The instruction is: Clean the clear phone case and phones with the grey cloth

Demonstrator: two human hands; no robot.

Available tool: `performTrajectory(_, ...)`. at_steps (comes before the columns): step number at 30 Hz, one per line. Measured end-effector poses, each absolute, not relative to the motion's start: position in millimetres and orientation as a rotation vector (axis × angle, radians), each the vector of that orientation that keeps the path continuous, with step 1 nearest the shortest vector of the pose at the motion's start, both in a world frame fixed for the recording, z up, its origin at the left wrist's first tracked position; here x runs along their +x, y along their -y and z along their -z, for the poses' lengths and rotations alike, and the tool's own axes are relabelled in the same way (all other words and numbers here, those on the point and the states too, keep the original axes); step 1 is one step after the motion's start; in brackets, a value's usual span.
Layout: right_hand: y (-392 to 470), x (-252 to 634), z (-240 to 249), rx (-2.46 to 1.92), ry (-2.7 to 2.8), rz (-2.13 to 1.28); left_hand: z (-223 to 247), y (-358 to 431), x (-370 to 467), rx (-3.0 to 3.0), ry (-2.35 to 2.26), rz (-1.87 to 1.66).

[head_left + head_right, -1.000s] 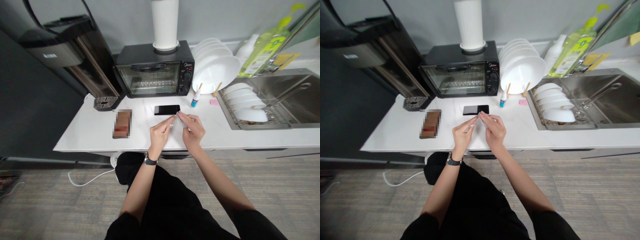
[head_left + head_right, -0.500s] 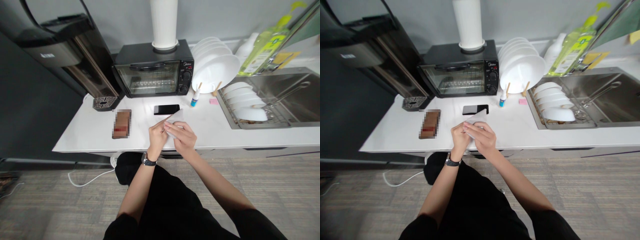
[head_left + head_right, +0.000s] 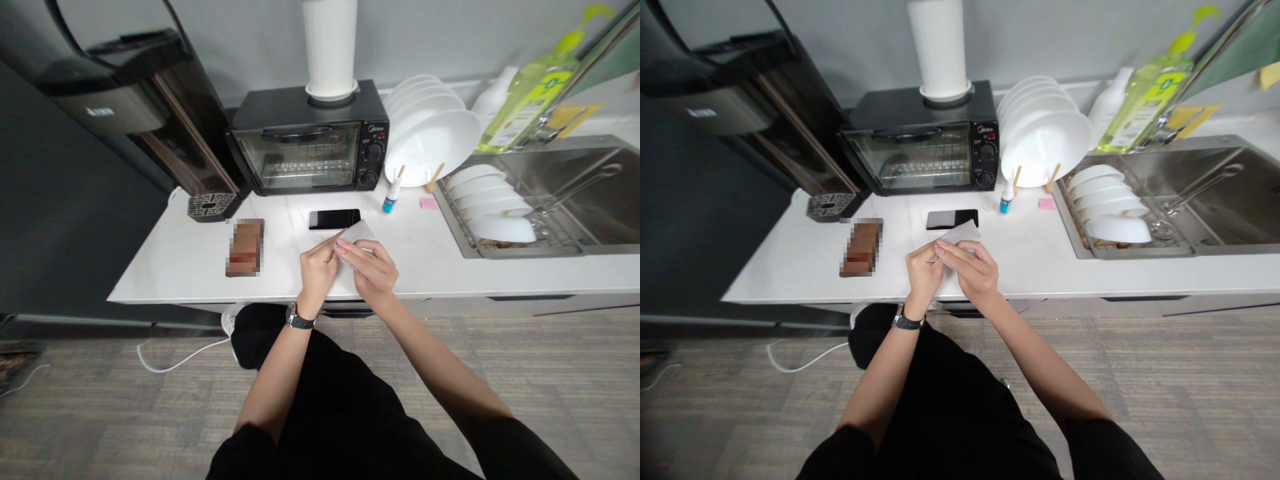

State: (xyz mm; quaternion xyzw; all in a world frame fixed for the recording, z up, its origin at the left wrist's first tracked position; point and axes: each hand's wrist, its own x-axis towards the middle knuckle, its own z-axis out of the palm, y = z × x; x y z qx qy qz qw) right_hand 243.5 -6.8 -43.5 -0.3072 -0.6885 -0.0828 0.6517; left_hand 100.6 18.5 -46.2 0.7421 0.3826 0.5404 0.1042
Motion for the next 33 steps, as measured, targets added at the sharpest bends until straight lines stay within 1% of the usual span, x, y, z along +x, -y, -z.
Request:
performTrajectory(6, 1, 250, 49, -0.9, 1.437, 0.078, 46, -15, 98, 2.164, -1.104, -1.652)
performTrajectory(10, 6, 244, 44, -0.988, 1.372, -0.012, 46, -15, 99, 2.158, -1.097, -1.66)
performTrajectory(15, 20, 229, 32, -0.946, 1.315, -0.2, 43, -17, 100, 2.165, -1.108, -1.663)
performTrajectory(19, 18, 241, 30, -0.833, 1.531, -0.098, 40, -17, 98, 2.188, -1.118, -1.636)
performTrajectory(24, -1, 269, 39, -0.595, 1.753, 0.201, 41, -15, 97, 2.206, -1.103, -1.633)
performTrajectory(27, -8, 277, 45, -0.606, 1.77, 0.354, 42, -14, 97, 2.206, -1.08, -1.646)
performTrajectory(30, -8, 277, 51, -0.733, 1.665, 0.291, 42, -14, 97, 2.206, -1.069, -1.642)
performTrajectory(33, -3, 268, 55, -0.88, 1.514, 0.081, 42, -14, 98, 2.209, -1.064, -1.622)
